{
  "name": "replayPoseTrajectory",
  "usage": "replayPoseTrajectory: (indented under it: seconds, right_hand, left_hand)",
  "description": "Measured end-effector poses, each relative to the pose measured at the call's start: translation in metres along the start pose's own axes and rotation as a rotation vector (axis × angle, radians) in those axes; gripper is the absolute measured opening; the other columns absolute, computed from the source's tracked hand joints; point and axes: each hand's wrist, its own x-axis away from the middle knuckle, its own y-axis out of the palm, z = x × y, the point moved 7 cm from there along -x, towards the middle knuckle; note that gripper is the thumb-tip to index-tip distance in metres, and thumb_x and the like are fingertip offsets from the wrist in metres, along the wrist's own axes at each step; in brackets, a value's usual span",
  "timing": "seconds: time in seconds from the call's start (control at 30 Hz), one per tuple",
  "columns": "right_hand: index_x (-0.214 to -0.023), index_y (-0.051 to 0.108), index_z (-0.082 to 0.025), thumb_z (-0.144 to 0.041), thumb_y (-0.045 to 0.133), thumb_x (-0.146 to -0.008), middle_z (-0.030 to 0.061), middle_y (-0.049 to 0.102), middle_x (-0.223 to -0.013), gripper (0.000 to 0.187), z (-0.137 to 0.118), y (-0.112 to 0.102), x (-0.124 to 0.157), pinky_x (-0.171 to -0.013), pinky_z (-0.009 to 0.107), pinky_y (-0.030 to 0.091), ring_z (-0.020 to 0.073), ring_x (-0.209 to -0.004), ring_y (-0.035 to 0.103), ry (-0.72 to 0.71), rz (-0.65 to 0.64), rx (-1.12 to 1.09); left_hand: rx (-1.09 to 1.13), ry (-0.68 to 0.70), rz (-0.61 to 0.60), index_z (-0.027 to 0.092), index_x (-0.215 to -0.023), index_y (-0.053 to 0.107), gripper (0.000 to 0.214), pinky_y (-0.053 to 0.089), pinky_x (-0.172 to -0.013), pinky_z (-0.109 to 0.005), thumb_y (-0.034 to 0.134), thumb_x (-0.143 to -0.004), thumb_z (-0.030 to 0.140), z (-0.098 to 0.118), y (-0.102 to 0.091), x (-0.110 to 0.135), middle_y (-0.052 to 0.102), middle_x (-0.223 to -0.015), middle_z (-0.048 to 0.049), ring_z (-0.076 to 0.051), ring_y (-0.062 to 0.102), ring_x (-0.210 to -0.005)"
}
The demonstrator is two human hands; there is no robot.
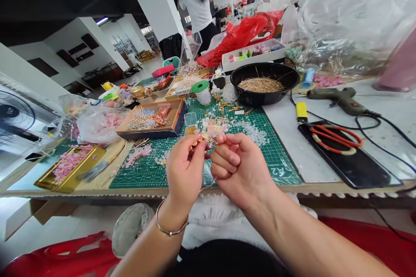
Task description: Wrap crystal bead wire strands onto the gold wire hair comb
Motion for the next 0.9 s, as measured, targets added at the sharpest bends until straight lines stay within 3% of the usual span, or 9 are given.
replayPoseTrajectory:
  seconds: [0.13,0.23,0.43,0.67,0.83,0.9]
  right_hand:
    - [-0.079,0.061,-0.019,-0.018,0.063,-0.064,-0.0112,0.021,-0.047,0.015,0.005,-0.001,0.001,-0.036,0.02,0.011,0.0059,-0.043,0.009,-0.012,0.003,0.02]
    - [-0.078,0.061,-0.018,-0.019,0.07,-0.069,-0.0104,0.026,-0.048,0.013,0.009,-0.003,0.002,-0.038,0.019,0.009,0.0044,-0.043,0.013,-0.023,0.034,0.065]
    - [-0.085,0.067,-0.019,-0.019,0.079,-0.066,-0.0088,0.035,-0.05,0.023,0.008,-0.005,0.004,-0.041,0.016,0.012,0.0041,-0.048,0.024,-0.112,0.074,0.132]
    - [-0.078,0.063,-0.02,-0.021,0.068,-0.075,-0.0104,0.018,-0.048,0.005,0.012,-0.001,0.003,-0.039,0.02,0.009,0.0058,-0.045,0.008,0.013,-0.08,0.104]
    - [-0.107,0.065,-0.033,-0.021,0.058,-0.069,-0.0092,0.016,-0.049,0.04,0.002,0.005,0.007,-0.039,0.021,0.012,0.0104,-0.047,0.009,-0.018,-0.181,0.095]
    - [-0.107,0.064,-0.033,-0.023,0.058,-0.071,-0.0089,0.018,-0.049,0.037,0.0,0.007,0.01,-0.04,0.022,0.012,0.0107,-0.047,0.01,-0.044,-0.195,0.13]
  left_hand:
    - [0.145,-0.237,-0.031,0.018,-0.101,0.066,0.011,0.061,-0.059,-0.024,0.057,-0.096,0.019,-0.015,0.001,0.0,0.072,-0.094,-0.0065,-0.015,0.07,-0.08]
    - [0.289,-0.42,-0.041,0.017,-0.101,0.068,0.014,0.061,-0.053,-0.021,0.058,-0.095,0.025,-0.024,0.003,0.003,0.071,-0.098,-0.0081,-0.015,0.07,-0.078]
    - [0.314,-0.433,-0.031,0.017,-0.102,0.068,0.016,0.063,-0.054,-0.023,0.06,-0.094,0.028,-0.024,0.002,0.002,0.07,-0.099,-0.0089,-0.017,0.07,-0.081]
    - [0.279,-0.393,-0.055,0.018,-0.1,0.069,0.014,0.063,-0.057,-0.025,0.058,-0.094,0.026,-0.022,0.003,0.004,0.071,-0.095,-0.0069,-0.017,0.068,-0.081]
    - [0.373,-0.445,-0.074,0.02,-0.098,0.069,0.011,0.059,-0.057,-0.019,0.062,-0.093,0.026,-0.02,0.006,0.004,0.07,-0.089,-0.0031,-0.012,0.068,-0.075]
    - [0.446,-0.481,-0.084,0.019,-0.098,0.069,0.012,0.059,-0.057,-0.018,0.062,-0.093,0.028,-0.022,0.008,0.004,0.07,-0.09,-0.0034,-0.012,0.068,-0.073]
